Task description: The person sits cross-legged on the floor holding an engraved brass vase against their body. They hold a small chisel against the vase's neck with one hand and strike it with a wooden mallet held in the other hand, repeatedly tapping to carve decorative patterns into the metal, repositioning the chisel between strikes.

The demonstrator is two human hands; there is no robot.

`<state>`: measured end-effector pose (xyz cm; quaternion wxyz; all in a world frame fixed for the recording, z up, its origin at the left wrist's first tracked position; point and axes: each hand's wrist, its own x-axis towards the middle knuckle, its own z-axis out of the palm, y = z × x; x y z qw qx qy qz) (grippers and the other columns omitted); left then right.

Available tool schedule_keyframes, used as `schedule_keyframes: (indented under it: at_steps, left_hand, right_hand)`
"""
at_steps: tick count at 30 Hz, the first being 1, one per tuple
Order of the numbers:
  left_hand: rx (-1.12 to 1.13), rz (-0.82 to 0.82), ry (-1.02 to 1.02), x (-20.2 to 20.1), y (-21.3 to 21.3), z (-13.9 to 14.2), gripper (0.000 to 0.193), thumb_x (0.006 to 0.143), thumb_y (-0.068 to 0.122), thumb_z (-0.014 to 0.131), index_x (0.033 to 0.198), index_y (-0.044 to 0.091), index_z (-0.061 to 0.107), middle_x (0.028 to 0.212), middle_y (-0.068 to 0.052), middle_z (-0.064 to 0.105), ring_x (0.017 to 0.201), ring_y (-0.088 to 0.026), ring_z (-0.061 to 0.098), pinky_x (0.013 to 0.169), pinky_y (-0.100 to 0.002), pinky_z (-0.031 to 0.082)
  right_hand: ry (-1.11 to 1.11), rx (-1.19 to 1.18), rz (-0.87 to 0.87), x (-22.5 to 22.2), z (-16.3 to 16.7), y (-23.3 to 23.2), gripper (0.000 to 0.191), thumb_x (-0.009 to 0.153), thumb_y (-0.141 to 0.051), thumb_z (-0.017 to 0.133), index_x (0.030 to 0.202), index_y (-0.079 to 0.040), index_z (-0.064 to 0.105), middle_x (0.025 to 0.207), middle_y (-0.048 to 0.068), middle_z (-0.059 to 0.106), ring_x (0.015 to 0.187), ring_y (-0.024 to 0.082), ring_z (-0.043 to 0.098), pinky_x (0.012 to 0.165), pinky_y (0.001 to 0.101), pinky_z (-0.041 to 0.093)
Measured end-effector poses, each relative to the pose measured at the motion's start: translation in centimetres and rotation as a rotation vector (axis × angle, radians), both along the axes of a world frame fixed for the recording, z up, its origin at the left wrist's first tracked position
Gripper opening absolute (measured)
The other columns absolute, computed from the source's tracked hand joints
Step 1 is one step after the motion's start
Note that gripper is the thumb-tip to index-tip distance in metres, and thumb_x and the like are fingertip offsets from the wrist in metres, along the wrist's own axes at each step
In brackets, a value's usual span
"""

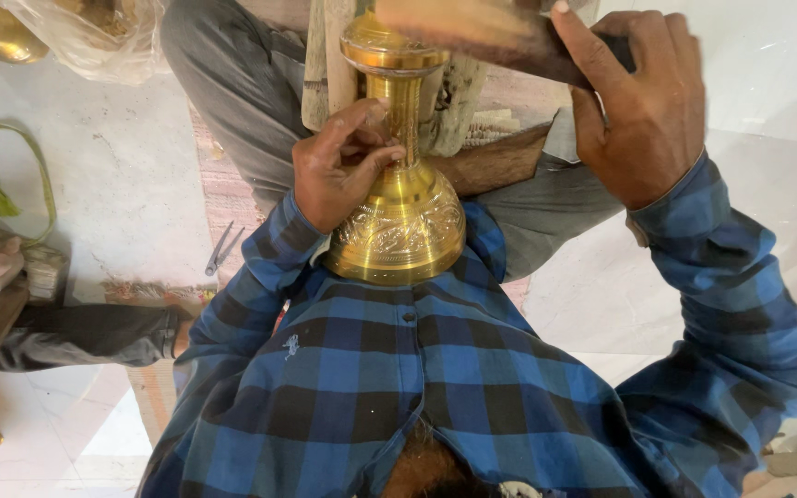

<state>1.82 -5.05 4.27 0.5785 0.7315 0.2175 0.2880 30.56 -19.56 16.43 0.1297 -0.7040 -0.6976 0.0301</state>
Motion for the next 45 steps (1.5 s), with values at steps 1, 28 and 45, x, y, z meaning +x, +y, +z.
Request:
schedule_keyframes:
  at_steps: [1, 28, 45]
  left_hand:
    - [-0.003, 0.009, -0.003, 0.0, -0.2, 0.1, 0.056, 0.095, -0.003, 0.083, 0.142, 0.007, 0.054, 0.101, -0.01, 0.074, 0.094, -0.014, 0.076, 0.086, -0.029, 0.069]
    - [0.0, -0.072, -0.012, -0.2, 0.4, -0.4, 0.061, 0.092, -0.019, 0.07, 0.147, 0.004, 0.053, 0.119, -0.017, 0.072, 0.105, -0.021, 0.076, 0.098, -0.034, 0.068]
    - [-0.142, 0.014, -0.123, -0.1, -0.2, 0.2, 0.048, 0.099, -0.004, 0.08, 0.138, 0.008, 0.055, 0.105, -0.007, 0.07, 0.098, -0.011, 0.073, 0.087, -0.026, 0.067]
  right_hand:
    - [-0.001, -0.006, 0.004, -0.1, 0.2, 0.1, 0.058, 0.098, 0.004, 0.065, 0.154, -0.008, 0.056, 0.115, 0.012, 0.056, 0.104, 0.025, 0.051, 0.09, 0.0372, 0.042]
    - [0.729, -0.146, -0.169, -0.9, 3.1, 2.8, 0.051, 0.099, -0.003, 0.068, 0.146, -0.009, 0.048, 0.121, 0.017, 0.061, 0.106, 0.032, 0.065, 0.09, 0.0448, 0.056]
    - [0.229, -0.045, 0.008, -0.8, 0.1, 0.6, 0.065, 0.097, 0.006, 0.075, 0.156, -0.003, 0.048, 0.121, 0.021, 0.057, 0.11, 0.033, 0.058, 0.098, 0.0416, 0.051]
